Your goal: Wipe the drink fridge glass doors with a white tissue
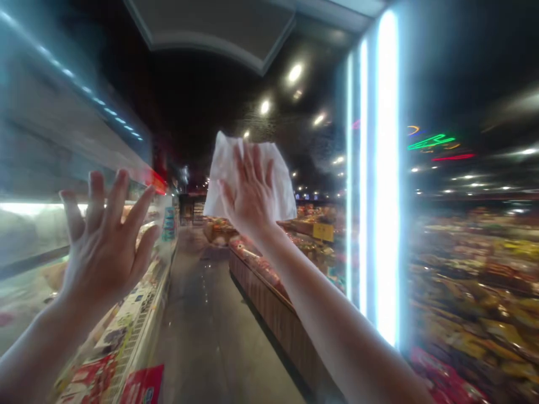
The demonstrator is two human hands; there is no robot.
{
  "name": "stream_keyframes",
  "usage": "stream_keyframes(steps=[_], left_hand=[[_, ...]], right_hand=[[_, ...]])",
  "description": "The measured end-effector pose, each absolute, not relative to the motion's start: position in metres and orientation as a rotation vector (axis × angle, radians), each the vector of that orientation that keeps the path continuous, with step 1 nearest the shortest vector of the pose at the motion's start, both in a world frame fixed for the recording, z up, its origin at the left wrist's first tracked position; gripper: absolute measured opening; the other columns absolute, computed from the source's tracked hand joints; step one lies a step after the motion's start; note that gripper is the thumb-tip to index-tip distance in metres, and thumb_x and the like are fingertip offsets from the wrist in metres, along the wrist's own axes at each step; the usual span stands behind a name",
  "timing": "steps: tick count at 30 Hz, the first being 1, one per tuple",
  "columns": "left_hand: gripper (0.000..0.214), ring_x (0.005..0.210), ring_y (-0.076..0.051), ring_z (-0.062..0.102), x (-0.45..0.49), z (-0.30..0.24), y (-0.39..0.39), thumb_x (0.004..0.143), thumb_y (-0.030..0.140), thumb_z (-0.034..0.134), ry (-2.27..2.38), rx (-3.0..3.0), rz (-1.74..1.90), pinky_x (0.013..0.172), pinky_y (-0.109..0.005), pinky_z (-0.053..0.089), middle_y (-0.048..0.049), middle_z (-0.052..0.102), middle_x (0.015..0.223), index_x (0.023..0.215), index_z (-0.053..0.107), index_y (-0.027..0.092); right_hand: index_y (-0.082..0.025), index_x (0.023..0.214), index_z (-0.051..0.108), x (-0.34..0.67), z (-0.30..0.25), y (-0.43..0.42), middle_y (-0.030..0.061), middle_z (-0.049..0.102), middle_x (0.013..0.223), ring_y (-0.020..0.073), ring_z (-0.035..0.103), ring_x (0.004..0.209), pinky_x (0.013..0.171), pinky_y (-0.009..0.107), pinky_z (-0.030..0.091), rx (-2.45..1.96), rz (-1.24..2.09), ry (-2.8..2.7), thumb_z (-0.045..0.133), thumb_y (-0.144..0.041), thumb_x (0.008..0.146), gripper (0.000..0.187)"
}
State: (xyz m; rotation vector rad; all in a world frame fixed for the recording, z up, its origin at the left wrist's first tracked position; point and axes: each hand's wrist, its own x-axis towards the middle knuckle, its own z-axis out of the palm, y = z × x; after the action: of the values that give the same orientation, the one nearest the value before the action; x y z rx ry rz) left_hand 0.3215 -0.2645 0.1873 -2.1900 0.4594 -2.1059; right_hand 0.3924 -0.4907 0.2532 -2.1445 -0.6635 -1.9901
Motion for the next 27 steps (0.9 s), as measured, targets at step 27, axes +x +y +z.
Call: stream_keyframes(steps=[27], left_hand=[[0.072,0.162,-0.033,-0.001,0.284,0.118,-0.132,0.100,0.032,0.048,0.464,-2.364,-2.085,0.128,-0.071,0.001,-0.0049,0.007,0.176,0.164,0.014,0.034]], right_hand=[[-0.013,0.166,0.018,0.346,0.175,-0.304,0.0072,0.015,0.175,0.0269,0.000,0.163,0.134,0.056,0.004,-2.194,-1.930,-0.694,0.037,-0.045,0.107,0.070]])
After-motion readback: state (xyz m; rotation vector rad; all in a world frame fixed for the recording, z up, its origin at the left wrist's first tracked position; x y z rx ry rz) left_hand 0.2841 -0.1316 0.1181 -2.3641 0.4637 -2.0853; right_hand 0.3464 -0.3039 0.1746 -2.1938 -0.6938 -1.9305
